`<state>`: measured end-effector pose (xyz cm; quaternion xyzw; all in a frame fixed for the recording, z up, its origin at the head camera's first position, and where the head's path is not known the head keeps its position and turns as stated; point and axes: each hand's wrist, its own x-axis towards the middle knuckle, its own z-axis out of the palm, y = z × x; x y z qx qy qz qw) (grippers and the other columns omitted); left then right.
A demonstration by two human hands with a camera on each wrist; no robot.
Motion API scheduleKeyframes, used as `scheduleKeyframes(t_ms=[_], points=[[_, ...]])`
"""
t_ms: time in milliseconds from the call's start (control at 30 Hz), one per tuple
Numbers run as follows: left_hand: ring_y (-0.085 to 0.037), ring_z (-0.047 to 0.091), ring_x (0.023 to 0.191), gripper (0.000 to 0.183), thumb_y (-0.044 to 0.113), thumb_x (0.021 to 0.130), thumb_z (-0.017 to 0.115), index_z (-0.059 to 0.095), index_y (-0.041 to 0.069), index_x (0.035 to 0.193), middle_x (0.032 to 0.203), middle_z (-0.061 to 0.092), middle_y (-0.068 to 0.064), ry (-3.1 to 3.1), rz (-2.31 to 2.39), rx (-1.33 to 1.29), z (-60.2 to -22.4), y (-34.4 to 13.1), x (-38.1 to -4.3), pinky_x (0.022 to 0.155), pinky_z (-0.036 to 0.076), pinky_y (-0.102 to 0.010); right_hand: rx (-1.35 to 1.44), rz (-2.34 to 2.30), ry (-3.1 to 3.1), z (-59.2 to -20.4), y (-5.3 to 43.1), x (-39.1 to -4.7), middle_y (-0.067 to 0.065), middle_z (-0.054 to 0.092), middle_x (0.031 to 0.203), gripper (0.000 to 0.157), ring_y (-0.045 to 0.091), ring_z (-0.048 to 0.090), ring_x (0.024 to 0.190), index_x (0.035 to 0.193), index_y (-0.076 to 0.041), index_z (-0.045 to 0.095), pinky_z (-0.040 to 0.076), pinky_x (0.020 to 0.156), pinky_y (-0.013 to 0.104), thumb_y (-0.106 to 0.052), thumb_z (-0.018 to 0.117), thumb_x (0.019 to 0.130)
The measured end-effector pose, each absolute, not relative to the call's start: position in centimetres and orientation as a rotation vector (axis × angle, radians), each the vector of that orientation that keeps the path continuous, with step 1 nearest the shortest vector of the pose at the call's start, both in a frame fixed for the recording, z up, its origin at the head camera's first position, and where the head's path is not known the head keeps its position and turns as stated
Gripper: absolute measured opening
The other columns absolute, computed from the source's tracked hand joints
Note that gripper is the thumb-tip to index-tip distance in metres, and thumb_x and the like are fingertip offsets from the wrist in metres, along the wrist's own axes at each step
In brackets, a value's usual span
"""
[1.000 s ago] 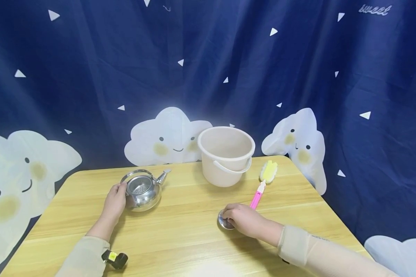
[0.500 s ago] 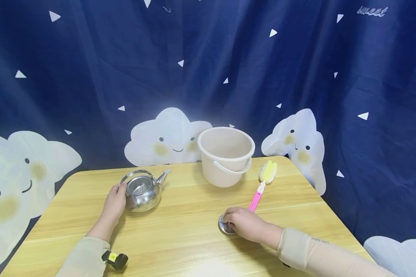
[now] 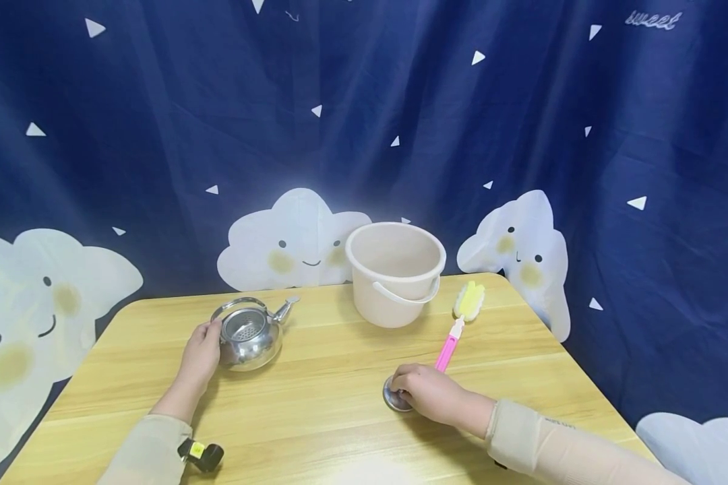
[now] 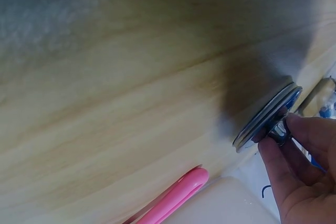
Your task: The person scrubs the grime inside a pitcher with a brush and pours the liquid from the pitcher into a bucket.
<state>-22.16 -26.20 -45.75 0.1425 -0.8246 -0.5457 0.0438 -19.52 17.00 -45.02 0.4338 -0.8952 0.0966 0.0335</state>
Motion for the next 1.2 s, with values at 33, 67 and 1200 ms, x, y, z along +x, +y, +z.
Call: scheduleKeyframes(t_ms=[33,67,1200], points=[[-0.050,0.017,0.147,0.075,0.052,0.106,0.020,0.027,-0.008,0.151,0.157,0.025,-0.032,-2.520,-1.667,0.436,-45.7,-26.2,-22.1,0.120,0.013,-0.062,1.333,0.296,-2.754,-45.1,17.0,-19.5,-0.002,0.069,0.098,0.021,0.012,0.067,0.091,0.092,-0.012,0.076,0.056,0.082,0.021,0.005,0.077,0.080],[-0.050,0.017,0.147,0.075,0.052,0.106,0.020,0.027,-0.008,0.151,0.157,0.025,-0.032,-2.520,-1.667,0.434,-45.7,-26.2,-22.1,0.120,0.013,-0.062,1.332,0.296,-2.755,-45.1,17.0,-19.5,-0.002,0.069,0.098,0.021,0.012,0.067,0.091,0.091,-0.012,0.076,0.056,0.082,0.021,0.005,0.077,0.080],[-0.050,0.016,0.147,0.075,0.052,0.106,0.019,0.026,-0.009,0.151,0.156,0.025,-0.033,-2.515,-1.679,0.425,-45.7,-26.0,-22.0,0.120,0.013,-0.061,1.319,0.374,-2.794,-43.8,16.8,-19.8,-0.004,0.067,0.096,0.017,0.006,0.062,0.085,0.098,-0.012,0.077,0.054,0.073,0.019,-0.002,0.076,0.084]])
